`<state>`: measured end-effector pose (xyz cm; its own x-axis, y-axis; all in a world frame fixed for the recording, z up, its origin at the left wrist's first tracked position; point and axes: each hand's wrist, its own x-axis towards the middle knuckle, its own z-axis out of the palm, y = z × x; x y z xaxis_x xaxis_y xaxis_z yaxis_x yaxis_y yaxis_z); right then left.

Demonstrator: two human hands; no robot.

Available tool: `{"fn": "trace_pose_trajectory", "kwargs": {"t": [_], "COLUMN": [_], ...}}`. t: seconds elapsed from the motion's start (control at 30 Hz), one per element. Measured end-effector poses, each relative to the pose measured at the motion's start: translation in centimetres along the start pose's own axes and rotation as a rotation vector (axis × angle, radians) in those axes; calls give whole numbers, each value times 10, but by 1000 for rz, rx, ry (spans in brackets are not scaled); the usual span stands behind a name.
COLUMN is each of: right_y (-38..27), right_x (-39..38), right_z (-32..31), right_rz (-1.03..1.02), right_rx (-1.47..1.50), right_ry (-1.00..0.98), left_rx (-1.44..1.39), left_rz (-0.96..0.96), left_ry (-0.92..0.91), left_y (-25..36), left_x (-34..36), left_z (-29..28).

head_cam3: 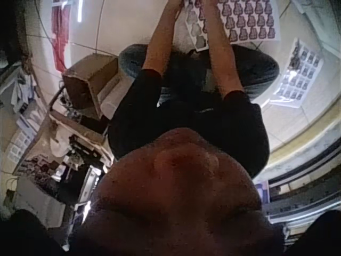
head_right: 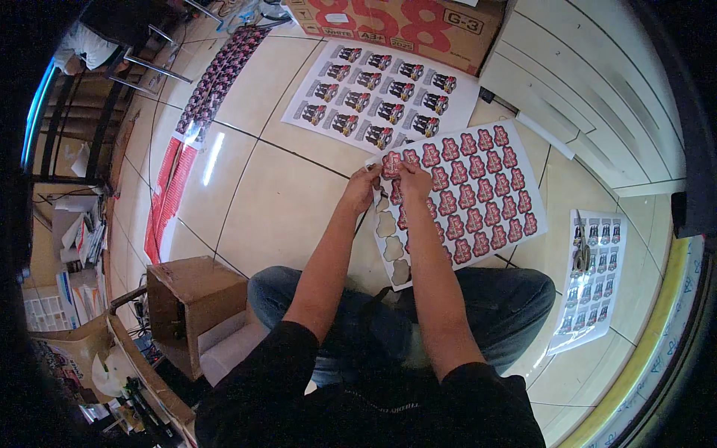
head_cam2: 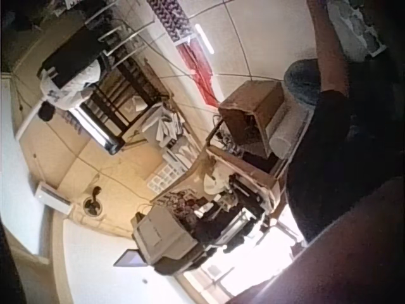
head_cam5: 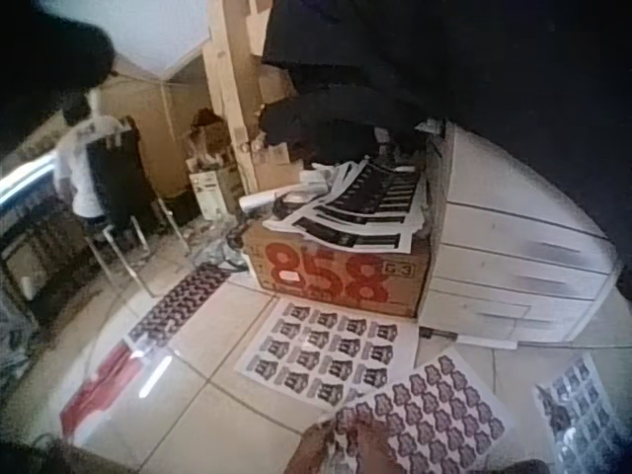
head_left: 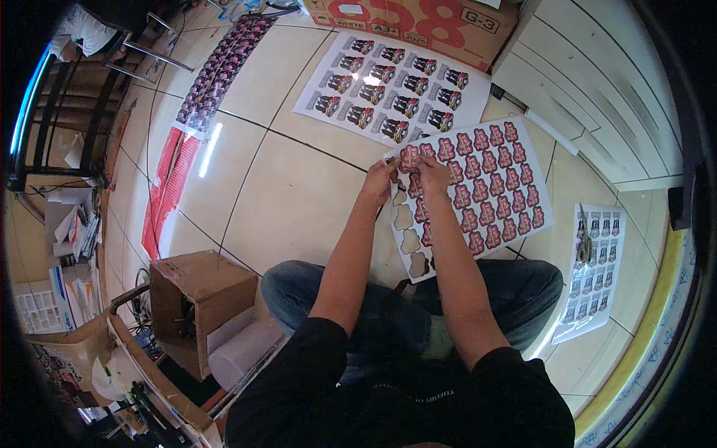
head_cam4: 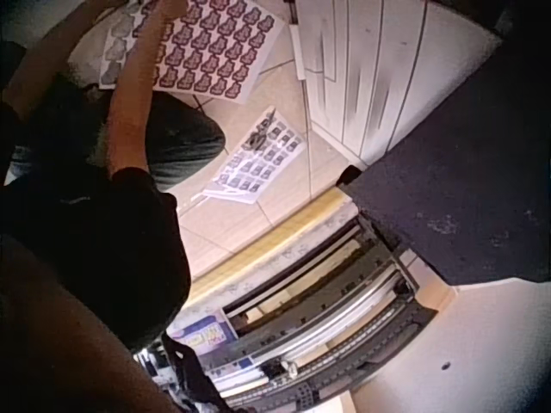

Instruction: Organizing and sorting printed stickers from a sheet on the floor.

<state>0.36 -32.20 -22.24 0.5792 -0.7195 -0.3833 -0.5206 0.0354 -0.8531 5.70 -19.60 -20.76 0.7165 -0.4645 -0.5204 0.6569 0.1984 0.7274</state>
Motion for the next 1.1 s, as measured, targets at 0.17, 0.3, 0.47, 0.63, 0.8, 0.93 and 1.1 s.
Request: {"fn": "trace_pose_trajectory", "kwargs": {"t": [0.17, 0.3, 0.47, 0.63, 0.8, 0.93, 1.1], "right_y": [18, 17, 1, -16, -22, -20, -12], "right_x": [9, 11, 2, 3, 5, 10, 19], "right_z": [7, 2, -11, -22, -24, -22, -20], "right_rz": [-20, 33, 19, 102, 125, 131, 89], "right_rx": [130, 160, 359, 258, 226, 238, 52], "right_ry": [-120, -195, -255, -374, -390, -414, -380], "left_rx": [-47, 26, 39, 72, 64, 73, -88], "left_rz": [8, -8, -1, 2, -22, 5, -56], "left_ry": [10, -23, -25, -40, -17, -19, 135], "left_y": [-2, -1, -4, -5, -3, 4, 5], "left_x": [0, 2, 4, 6, 3, 2, 7], "left_z": [-2, -2, -5, -5, -2, 1, 10]}}
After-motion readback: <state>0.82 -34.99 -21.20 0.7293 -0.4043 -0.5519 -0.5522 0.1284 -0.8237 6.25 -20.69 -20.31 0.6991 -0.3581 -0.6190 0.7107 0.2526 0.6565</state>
